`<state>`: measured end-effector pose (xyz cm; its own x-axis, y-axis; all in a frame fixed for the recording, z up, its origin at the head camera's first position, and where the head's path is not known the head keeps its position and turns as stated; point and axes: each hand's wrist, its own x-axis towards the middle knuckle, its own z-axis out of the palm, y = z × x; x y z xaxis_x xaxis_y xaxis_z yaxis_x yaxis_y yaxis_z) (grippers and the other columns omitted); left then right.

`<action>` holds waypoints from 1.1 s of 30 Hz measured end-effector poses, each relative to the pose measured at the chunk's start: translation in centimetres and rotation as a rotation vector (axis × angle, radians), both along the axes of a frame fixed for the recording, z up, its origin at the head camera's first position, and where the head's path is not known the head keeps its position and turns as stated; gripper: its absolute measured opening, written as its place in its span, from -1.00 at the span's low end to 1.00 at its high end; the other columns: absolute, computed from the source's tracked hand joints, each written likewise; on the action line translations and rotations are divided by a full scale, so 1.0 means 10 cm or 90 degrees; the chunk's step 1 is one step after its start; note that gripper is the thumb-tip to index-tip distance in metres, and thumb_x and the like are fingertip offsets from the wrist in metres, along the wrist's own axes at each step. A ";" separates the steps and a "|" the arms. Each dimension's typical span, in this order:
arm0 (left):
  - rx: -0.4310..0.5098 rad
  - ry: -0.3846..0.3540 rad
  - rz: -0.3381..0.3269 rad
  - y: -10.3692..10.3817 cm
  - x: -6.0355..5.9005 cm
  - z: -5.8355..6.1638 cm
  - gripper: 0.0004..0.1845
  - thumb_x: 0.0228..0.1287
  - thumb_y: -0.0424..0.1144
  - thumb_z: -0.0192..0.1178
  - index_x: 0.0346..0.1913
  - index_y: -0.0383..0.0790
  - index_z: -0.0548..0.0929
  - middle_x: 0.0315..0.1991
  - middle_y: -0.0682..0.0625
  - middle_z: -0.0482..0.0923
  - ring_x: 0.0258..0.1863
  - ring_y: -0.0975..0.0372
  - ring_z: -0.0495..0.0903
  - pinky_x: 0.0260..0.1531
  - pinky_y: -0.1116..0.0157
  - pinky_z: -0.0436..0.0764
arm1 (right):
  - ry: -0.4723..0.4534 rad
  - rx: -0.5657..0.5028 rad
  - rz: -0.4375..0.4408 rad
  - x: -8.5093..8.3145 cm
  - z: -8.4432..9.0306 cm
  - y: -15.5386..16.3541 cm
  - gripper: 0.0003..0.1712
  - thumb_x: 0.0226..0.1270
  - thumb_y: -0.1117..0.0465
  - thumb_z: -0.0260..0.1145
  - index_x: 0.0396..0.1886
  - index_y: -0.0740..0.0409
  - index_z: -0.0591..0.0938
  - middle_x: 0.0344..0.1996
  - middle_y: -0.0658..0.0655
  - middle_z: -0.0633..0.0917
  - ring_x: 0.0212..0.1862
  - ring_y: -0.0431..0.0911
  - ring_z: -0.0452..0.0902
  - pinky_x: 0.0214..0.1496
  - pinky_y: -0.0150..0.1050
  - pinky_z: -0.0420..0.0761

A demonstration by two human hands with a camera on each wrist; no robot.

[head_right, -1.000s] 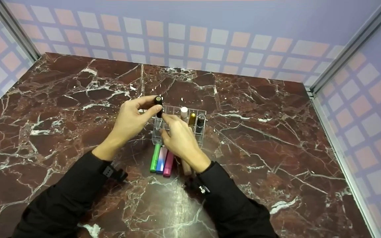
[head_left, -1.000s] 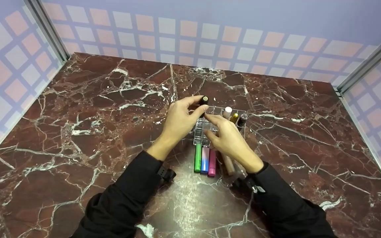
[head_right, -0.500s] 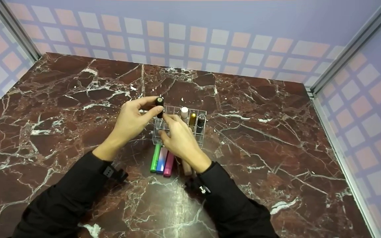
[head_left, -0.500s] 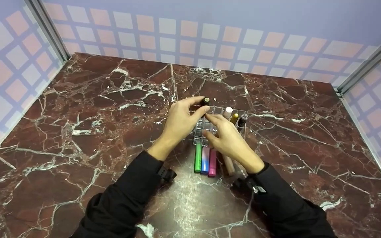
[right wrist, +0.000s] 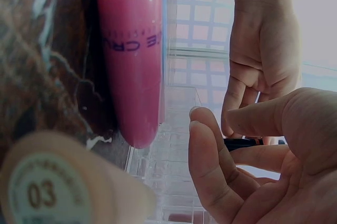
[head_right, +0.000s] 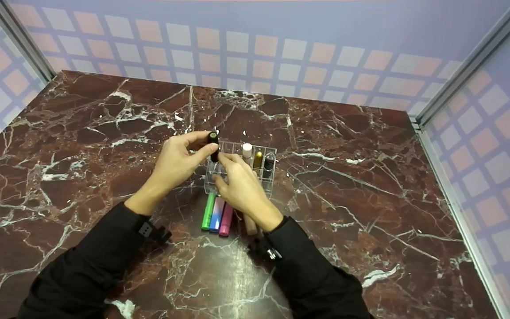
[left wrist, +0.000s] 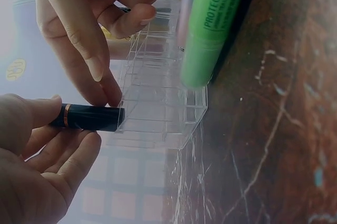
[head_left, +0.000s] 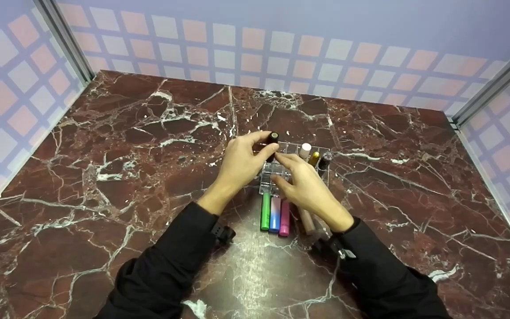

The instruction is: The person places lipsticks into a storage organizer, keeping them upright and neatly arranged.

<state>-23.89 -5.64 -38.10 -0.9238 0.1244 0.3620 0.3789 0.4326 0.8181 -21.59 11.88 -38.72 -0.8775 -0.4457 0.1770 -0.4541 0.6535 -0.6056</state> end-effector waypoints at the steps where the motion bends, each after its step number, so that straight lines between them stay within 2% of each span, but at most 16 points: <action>1: -0.001 -0.004 -0.002 0.00 0.00 0.00 -0.63 0.37 -0.22 0.34 0.17 -0.27 0.67 0.09 -0.12 0.70 0.10 0.15 0.67 0.23 0.28 0.53 | -0.001 0.002 0.000 0.00 0.00 0.00 -0.33 0.42 0.24 0.33 0.43 0.39 0.37 0.37 0.34 0.46 0.39 0.15 0.39 0.48 -0.01 0.32; 6: -0.007 -0.021 -0.010 -0.01 0.00 -0.01 -0.63 0.37 -0.22 0.34 0.17 -0.27 0.67 0.09 -0.11 0.70 0.01 0.19 0.69 0.18 0.28 0.57 | -0.010 0.015 0.002 0.00 -0.02 0.00 -0.32 0.43 0.21 0.34 0.44 0.38 0.36 0.38 0.36 0.45 0.38 0.18 0.40 0.47 0.01 0.34; 11: -0.014 -0.033 -0.025 -0.01 0.01 -0.02 -0.64 0.37 -0.23 0.34 0.16 -0.28 0.67 0.09 -0.12 0.70 -0.30 0.18 0.68 0.06 0.22 0.64 | -0.015 0.028 0.010 0.00 -0.02 0.00 -0.32 0.44 0.21 0.33 0.45 0.34 0.36 0.38 0.36 0.44 0.40 0.17 0.38 0.47 0.02 0.33; 13: -0.018 -0.035 -0.026 -0.01 0.00 -0.02 -0.64 0.37 -0.23 0.34 0.16 -0.29 0.67 0.09 -0.13 0.69 -0.37 0.16 0.65 0.05 0.20 0.65 | -0.014 0.032 0.013 0.00 -0.02 0.01 -0.33 0.44 0.21 0.33 0.45 0.33 0.36 0.38 0.35 0.44 0.40 0.16 0.37 0.48 0.02 0.32; 20: 0.006 -0.038 -0.030 -0.01 0.01 -0.02 -0.64 0.32 -0.29 0.38 0.13 -0.31 0.66 -0.09 -0.13 0.74 -0.18 0.18 0.71 -0.09 0.33 0.69 | -0.009 0.042 0.014 0.00 -0.02 0.00 -0.36 0.44 0.20 0.33 0.41 0.36 0.40 0.37 0.36 0.46 0.40 0.18 0.37 0.48 0.03 0.32; 33: -0.007 -0.049 -0.016 -0.03 0.01 -0.02 -0.69 0.30 -0.29 0.40 0.06 -0.30 0.70 -0.09 -0.11 0.75 -0.21 0.20 0.72 -0.14 0.34 0.69 | -0.008 0.054 0.016 0.01 -0.01 0.00 -0.35 0.46 0.16 0.31 0.40 0.39 0.39 0.37 0.37 0.45 0.39 0.19 0.38 0.47 0.05 0.33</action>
<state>-23.84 -5.95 -38.28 -0.9453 0.1514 0.2889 0.3261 0.4329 0.8404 -21.48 11.87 -38.87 -0.8679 -0.4802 0.1273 -0.4637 0.6913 -0.5541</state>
